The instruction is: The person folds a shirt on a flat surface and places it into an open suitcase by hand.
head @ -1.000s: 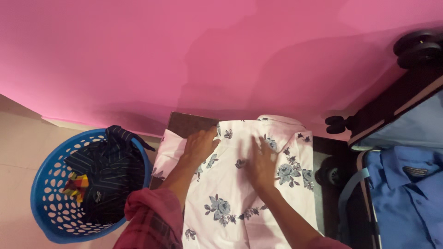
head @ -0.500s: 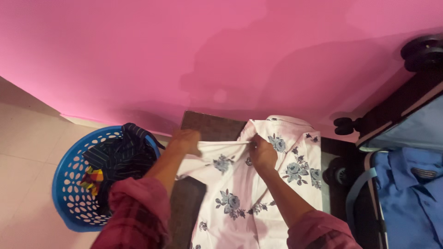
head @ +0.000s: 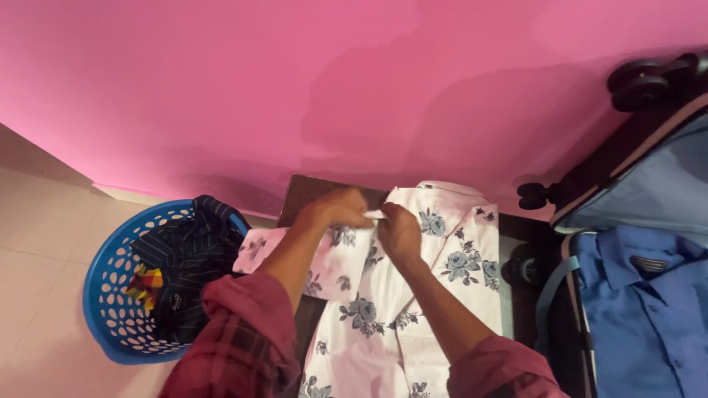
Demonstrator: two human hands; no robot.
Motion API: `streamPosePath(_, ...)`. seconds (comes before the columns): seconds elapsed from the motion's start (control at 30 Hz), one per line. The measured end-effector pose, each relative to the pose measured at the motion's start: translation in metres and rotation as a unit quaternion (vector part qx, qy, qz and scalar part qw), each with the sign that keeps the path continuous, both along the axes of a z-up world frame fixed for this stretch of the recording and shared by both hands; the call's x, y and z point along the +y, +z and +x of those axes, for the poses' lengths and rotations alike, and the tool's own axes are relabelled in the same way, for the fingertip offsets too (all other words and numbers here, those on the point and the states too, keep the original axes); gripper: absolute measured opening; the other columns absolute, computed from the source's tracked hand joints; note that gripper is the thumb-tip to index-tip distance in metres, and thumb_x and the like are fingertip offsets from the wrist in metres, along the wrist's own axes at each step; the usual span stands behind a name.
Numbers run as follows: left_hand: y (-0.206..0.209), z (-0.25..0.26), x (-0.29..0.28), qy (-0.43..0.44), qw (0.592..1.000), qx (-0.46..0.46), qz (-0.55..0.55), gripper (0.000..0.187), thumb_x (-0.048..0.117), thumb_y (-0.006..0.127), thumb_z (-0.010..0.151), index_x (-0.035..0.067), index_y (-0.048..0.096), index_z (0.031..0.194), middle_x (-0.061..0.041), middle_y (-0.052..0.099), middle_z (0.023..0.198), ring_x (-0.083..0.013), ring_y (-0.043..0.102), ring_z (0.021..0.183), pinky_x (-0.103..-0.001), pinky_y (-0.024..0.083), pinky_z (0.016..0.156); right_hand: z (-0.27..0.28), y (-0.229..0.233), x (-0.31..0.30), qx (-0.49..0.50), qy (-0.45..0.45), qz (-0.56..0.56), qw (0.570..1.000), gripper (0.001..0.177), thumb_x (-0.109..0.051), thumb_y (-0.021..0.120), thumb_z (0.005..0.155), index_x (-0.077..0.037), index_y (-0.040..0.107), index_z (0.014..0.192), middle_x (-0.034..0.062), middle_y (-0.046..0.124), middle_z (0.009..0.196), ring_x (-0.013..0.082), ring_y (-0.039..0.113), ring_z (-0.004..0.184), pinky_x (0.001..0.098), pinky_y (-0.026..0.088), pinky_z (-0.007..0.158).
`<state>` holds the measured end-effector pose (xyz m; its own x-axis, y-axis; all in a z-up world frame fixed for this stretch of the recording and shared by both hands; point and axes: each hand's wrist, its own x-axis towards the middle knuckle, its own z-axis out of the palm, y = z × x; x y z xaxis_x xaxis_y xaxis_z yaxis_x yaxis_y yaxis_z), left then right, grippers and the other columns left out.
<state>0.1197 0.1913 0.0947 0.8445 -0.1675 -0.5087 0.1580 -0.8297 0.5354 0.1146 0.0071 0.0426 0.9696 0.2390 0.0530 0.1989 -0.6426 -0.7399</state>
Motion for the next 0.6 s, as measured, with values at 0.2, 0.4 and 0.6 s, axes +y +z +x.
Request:
streamPosePath(0.2, -0.024, -0.010, 0.023, -0.067, 0.995, 0.020, 0.075, 0.051, 0.048, 0.088, 0.068, 0.006, 0.078, 0.096, -0.010, 0.075, 0.091, -0.0279, 0.072, 0.088, -0.045, 0.054, 0.077, 0.017, -0.023, -0.068, -0.021, -0.145, 0.018, 0.989, 0.029, -0.008, 0.062, 0.084, -0.011, 0.078, 0.107, 0.0171, 0.077, 0.093, 0.0320, 0.075, 0.086, 0.0409, 0.057, 0.081)
streamPosePath(0.4, -0.037, 0.022, -0.015, 0.020, 0.995, -0.089, -0.039, 0.044, 0.047, 0.079, 0.076, 0.008, 0.080, 0.097, -0.011, 0.076, 0.087, -0.0247, 0.073, 0.081, -0.041, 0.053, 0.073, -0.003, -0.007, -0.069, -0.180, -0.082, 0.040, 0.979, 0.054, -0.006, 0.070, 0.066, 0.007, 0.067, 0.119, 0.0252, 0.065, 0.095, 0.0365, 0.067, 0.082, 0.0440, 0.055, 0.072)
streamPosePath(0.6, -0.030, 0.034, -0.072, 0.043, 0.977, -0.064, -0.197, 0.050, 0.045, 0.081, 0.081, 0.001, 0.076, 0.103, -0.012, 0.075, 0.091, -0.0212, 0.067, 0.080, -0.042, 0.052, 0.070, 0.013, -0.016, -0.070, -0.003, -0.059, 0.118, 0.991, 0.030, -0.009, 0.061, 0.085, 0.006, 0.068, 0.110, 0.0153, 0.070, 0.080, 0.0236, 0.069, 0.070, 0.0354, 0.053, 0.068)
